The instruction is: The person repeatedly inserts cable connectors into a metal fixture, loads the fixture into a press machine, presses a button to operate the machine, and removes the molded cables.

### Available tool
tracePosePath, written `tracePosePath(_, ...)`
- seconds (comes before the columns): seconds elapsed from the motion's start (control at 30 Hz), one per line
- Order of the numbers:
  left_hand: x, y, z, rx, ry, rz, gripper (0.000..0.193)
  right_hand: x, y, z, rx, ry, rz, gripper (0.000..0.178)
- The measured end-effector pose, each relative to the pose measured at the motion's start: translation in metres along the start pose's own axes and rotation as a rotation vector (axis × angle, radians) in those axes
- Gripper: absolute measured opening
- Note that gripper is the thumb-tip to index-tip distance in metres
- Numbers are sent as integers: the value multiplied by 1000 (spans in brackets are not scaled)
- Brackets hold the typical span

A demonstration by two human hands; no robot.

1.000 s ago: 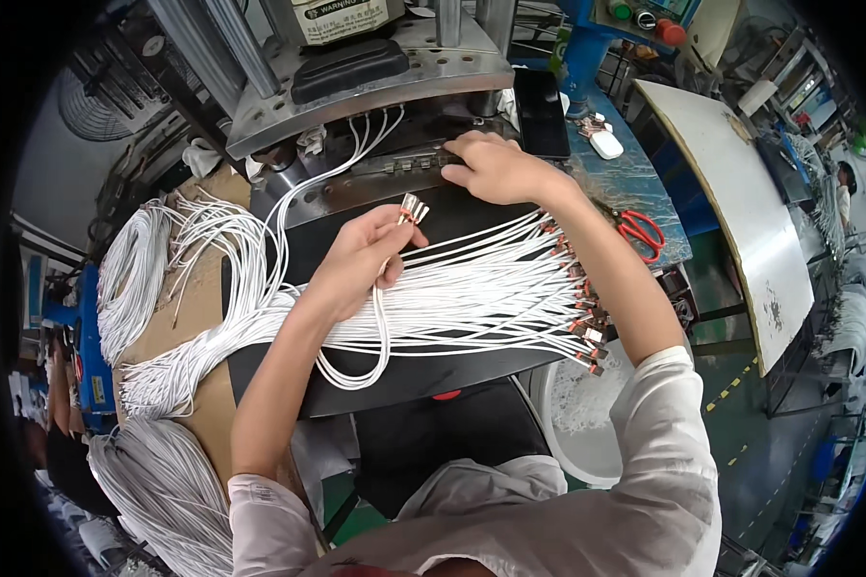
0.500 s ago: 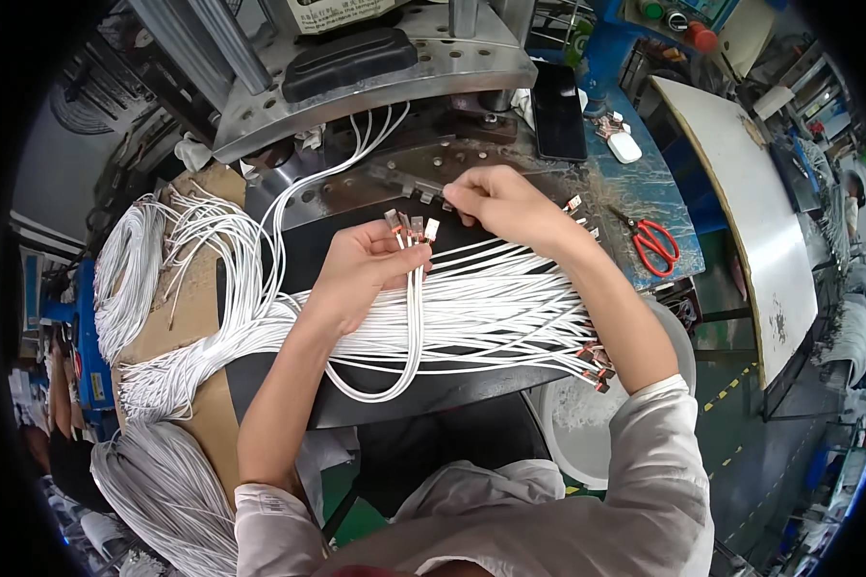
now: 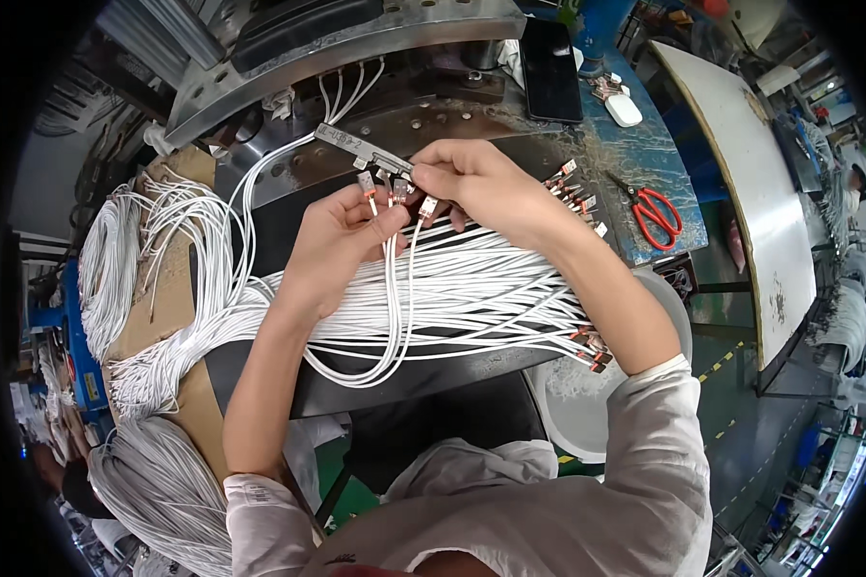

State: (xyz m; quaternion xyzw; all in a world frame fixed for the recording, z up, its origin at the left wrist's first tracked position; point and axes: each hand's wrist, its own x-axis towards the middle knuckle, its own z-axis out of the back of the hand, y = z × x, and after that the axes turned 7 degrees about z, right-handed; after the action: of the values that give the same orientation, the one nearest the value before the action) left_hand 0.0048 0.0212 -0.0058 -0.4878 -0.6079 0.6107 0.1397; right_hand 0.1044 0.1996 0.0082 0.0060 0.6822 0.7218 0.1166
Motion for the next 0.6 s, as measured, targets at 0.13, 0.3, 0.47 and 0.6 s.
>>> tracePosePath(0.13,-2,-3,2,-23,-2,36,17,3,-3,6,71,-42,27,26)
tracePosePath(0.3,-1,-4,3,-15,22,74,16,2,-3,7,76,-6,34,26)
tracePosePath(0.47,0,-6,4,-24,-7,49,15,4,-5,6,66,4,43,25)
tracePosePath(0.6,1,-2,2,-20,-20,50,17,2,-2,7,42,33,46,26)
